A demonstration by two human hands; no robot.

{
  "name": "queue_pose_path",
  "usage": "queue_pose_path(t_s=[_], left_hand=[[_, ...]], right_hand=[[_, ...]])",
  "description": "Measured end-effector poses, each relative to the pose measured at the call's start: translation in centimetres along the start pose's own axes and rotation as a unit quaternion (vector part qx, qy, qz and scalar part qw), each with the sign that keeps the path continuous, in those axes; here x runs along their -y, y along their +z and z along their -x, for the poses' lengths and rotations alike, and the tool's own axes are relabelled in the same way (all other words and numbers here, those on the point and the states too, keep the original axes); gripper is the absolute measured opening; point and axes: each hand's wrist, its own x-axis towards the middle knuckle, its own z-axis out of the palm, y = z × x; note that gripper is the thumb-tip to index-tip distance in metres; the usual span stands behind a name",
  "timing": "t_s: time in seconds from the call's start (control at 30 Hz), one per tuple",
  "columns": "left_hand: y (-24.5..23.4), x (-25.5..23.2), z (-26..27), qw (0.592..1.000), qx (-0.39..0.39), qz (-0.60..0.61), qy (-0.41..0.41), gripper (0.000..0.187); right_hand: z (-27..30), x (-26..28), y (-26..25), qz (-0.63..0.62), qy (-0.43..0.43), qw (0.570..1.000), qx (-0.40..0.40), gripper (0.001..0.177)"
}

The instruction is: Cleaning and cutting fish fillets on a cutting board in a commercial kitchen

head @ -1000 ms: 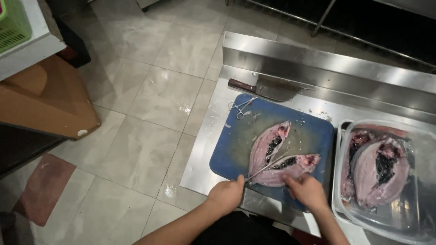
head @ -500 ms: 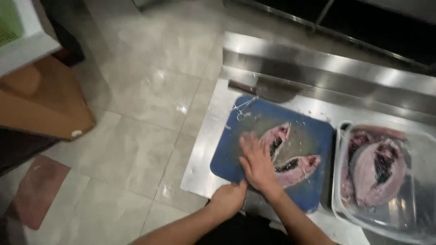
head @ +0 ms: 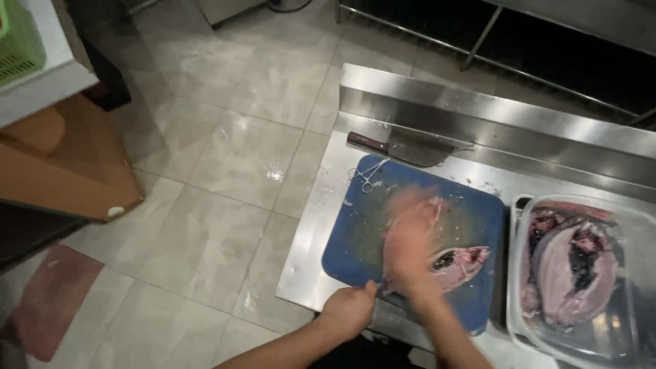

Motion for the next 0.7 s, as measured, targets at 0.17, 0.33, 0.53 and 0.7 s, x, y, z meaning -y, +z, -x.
queue_pose_path(t_s=[0.17,0.33,0.53,0.7], left_hand=[[-0.4,-0.5,0.3,0.996,-0.083,-0.038,0.022,0.018],[-5.0,-1.1,0.0,0.974,0.154,0.14,-0.087,0.024],[-8.3,-2.0,-0.7,0.967,0.164,0.167,-0.102,0.026],[-0.3,-1.5,-1.8,0.999,0.012,0.003,-0.032,0.032]], right_hand=[[-2.8,3.6,-10.2,-0.238,-0.044,0.97,0.0,0.055],[-2.8,-0.6,-21.4,-0.066,-0.028,0.987,-0.146,0.055],[5.5,-5.3,-15.7,-0.075,0.515,0.812,0.263,0.069],[1.9,-3.3,-15.8,-0.094,0.555,0.779,0.278,0.062]])
